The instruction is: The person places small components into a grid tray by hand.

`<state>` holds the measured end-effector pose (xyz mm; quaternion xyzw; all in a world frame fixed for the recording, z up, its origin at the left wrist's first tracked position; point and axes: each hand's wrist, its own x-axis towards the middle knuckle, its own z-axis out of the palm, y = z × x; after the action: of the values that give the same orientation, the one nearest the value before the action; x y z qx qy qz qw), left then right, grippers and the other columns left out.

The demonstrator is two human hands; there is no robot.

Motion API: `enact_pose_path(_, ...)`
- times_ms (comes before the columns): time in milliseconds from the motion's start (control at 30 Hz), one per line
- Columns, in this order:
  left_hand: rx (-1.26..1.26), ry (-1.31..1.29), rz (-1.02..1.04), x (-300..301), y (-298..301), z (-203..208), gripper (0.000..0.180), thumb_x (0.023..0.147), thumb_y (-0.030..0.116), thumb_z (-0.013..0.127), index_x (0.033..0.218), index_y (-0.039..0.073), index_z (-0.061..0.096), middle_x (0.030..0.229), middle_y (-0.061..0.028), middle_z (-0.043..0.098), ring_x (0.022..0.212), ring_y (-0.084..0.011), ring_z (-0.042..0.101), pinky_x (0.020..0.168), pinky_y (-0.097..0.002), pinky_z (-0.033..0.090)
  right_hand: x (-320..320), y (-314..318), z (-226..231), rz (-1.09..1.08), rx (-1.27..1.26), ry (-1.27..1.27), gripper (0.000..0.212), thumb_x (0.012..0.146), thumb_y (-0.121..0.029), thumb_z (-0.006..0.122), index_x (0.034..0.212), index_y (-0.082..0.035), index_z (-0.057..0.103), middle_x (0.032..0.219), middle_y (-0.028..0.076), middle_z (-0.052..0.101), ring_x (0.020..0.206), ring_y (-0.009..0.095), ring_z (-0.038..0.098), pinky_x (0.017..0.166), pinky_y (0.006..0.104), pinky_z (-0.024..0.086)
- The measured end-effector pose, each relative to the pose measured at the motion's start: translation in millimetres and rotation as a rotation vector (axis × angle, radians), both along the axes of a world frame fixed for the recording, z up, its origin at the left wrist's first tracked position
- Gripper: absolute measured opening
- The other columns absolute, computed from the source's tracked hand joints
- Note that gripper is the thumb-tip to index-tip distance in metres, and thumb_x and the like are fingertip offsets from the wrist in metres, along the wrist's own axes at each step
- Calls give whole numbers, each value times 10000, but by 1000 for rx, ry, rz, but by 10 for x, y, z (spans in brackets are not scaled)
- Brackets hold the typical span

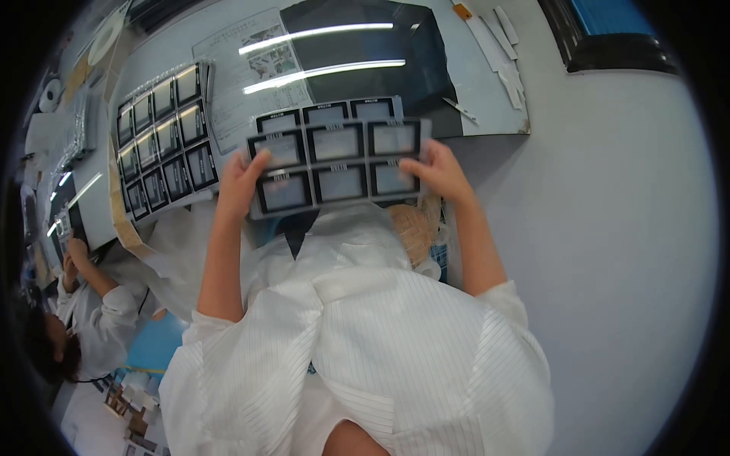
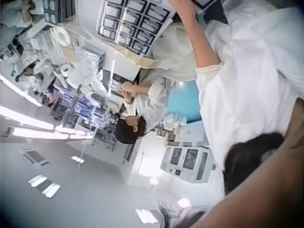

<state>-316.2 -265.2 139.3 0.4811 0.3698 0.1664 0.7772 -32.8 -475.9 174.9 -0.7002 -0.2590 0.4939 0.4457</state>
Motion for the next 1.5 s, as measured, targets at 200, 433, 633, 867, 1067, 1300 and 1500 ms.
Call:
enact_pose_path(200,1149,785,39,201,218,-279,527,834,333,668,1107,-90,513,1019,-289,573,967,-418,557,847,-438,444,312,316,-314,186,-355,-928,470,766,-407,735,918,7,573,801,81,604,702,171,554,628,321,462)
enact_pose_path(433,967,509,186,142,50,-656,401,857,126,597,1161,-96,460,1052,-281,524,1003,-430,491,892,-460,393,-42,263,-375,-327,-281,-87,562,830,-455,671,1064,40,549,837,79,593,766,182,607,691,323,525)
enact_pose_path(633,1017,498,215,126,29,-640,375,856,113,598,1165,-64,480,1059,-260,524,984,-425,494,882,-459,394,181,778,1,348,-34,-486,374,809,-309,679,913,38,586,744,46,570,709,161,576,620,275,473)
enact_pose_path(867,748,397,592,258,165,-446,228,932,206,525,962,-14,579,904,-188,568,838,-339,545,767,-402,437,105,1924,1675,484,65,-236,350,808,-169,684,1104,-11,583,920,41,623,833,95,570,759,246,472)
enact_pose_path(1067,1256,585,328,379,608,-598,205,882,199,568,733,60,588,742,-122,591,708,-331,573,616,-432,457,-137,3805,2683,616,110,-452,556,745,-218,736,1200,26,529,987,76,615,904,147,583,806,286,469)
enact_pose_path(1300,1208,713,366,490,659,-591,232,843,204,607,665,72,537,659,-102,557,614,-320,565,545,-436,445,-60,6114,1948,517,527,-97,271,814,-245,698,939,-32,585,820,20,557,685,104,531,562,258,439)
enact_pose_path(1500,1239,675,354,551,710,-588,230,827,220,619,663,100,510,647,-72,538,590,-283,565,524,-405,462,418,7071,501,289,296,-111,301,836,-340,688,916,-66,591,761,-9,553,710,144,571,571,277,476)
